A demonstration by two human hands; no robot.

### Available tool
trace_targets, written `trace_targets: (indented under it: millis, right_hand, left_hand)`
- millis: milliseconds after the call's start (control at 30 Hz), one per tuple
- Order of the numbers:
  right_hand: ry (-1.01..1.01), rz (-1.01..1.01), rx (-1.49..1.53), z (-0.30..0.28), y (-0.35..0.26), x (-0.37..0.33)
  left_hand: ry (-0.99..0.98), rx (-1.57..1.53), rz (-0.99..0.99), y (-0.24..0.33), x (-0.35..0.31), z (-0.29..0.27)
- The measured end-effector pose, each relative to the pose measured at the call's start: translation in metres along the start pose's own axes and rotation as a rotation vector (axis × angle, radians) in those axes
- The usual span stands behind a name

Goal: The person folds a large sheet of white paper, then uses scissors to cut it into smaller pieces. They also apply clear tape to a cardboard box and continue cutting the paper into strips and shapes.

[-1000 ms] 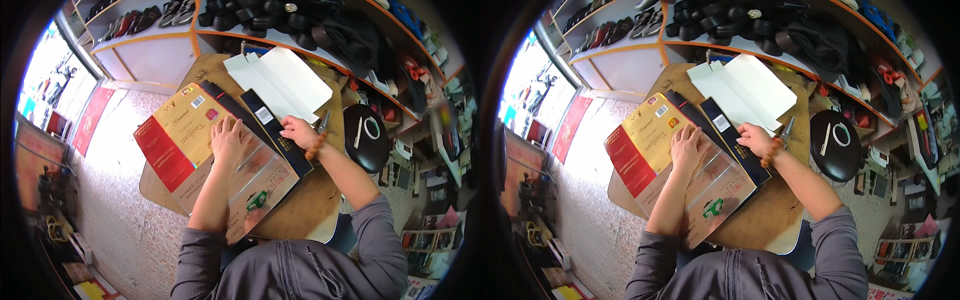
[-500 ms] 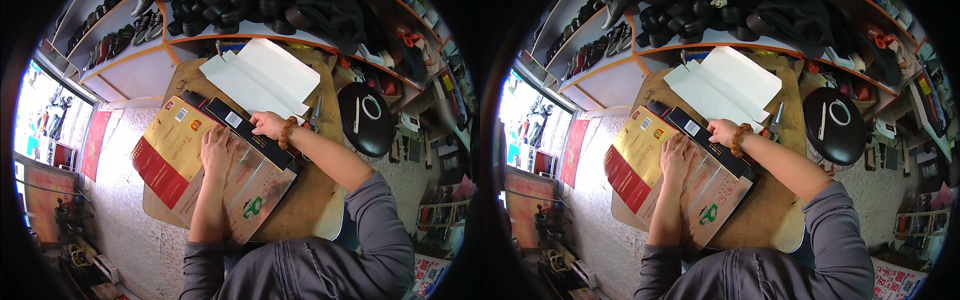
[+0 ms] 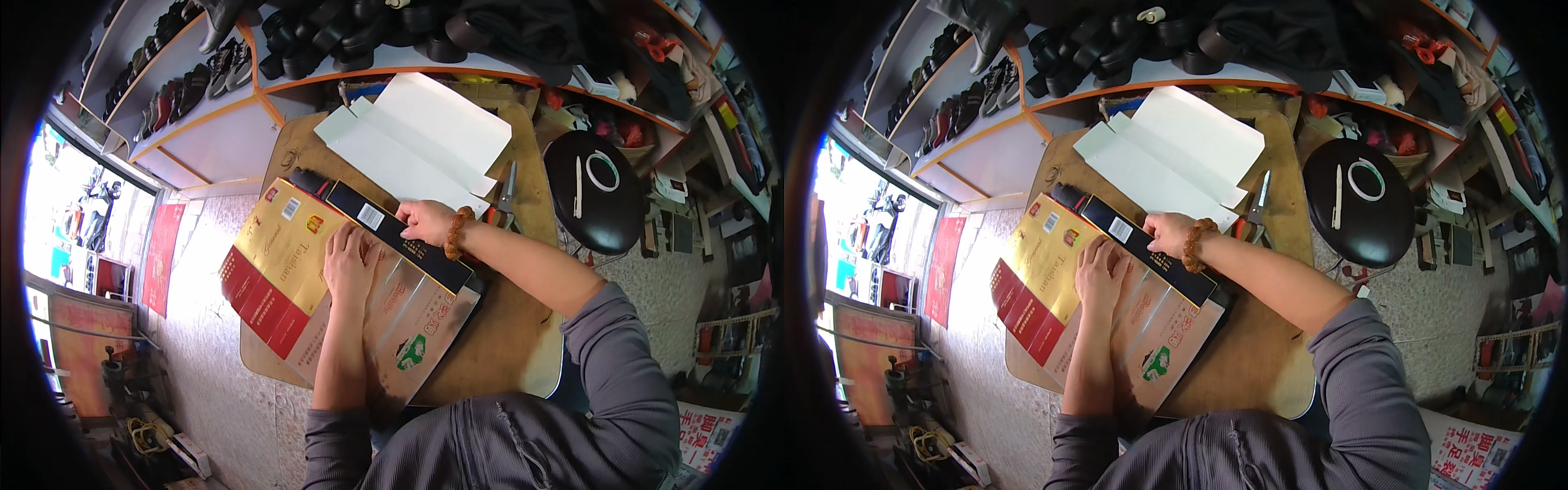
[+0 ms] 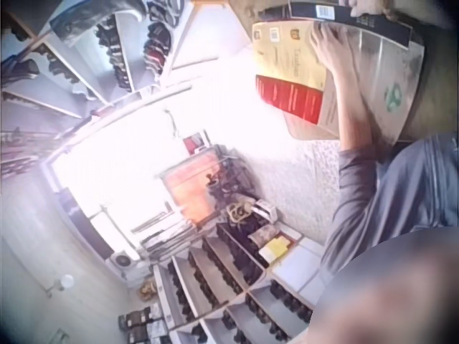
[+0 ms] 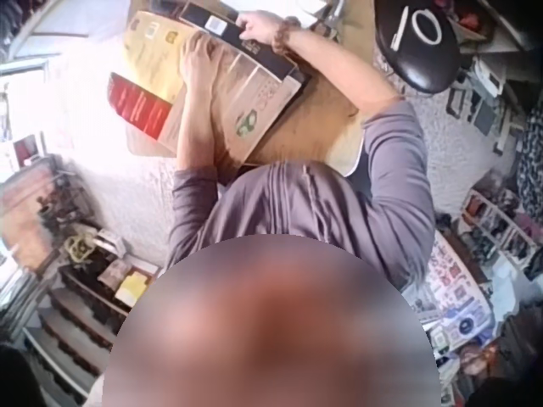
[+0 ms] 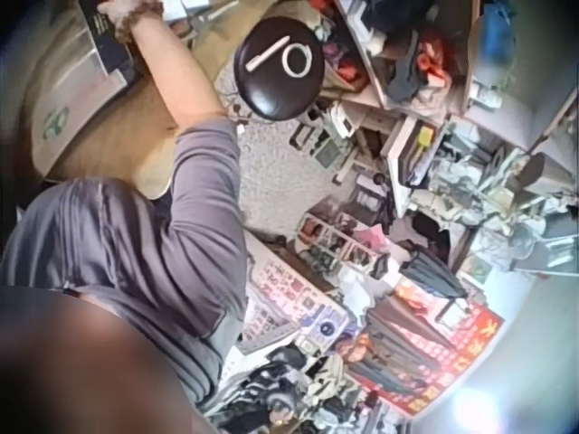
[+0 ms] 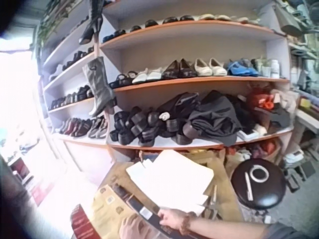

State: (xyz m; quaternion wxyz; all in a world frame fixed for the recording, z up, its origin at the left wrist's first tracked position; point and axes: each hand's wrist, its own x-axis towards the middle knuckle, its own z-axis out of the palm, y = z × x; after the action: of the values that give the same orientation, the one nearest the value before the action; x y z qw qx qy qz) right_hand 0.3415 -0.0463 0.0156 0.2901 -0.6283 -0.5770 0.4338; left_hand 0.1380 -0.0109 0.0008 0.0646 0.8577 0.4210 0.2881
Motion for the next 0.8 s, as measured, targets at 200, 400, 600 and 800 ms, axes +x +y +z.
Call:
trace_targets:
  millis: [200, 400, 600, 800]
  right_hand:
    - [0.055, -0.063, 0.058, -0.006, -0.012, -0.004]
    - [0.551, -0.292, 0.289, -0.093, 0.012, -0.033]
    - [1.122, 0.082, 0.149, -0.192, 0.109, -0.093]
    - [0.910, 0.291, -0.108, -0.195, 0.163, -0.090]
  left_hand:
    - [0.000, -0.010, -0.004, 0.002, 0.000, -0.001]
    - [0.004, 0.006, -0.044, 0.004, -0.001, -0.003]
    - [-0.039, 0.008, -0.097, 0.006, 0.000, -0.005]
    - [-0.033, 0.012, -0.091, 0.007, 0.001, -0.006]
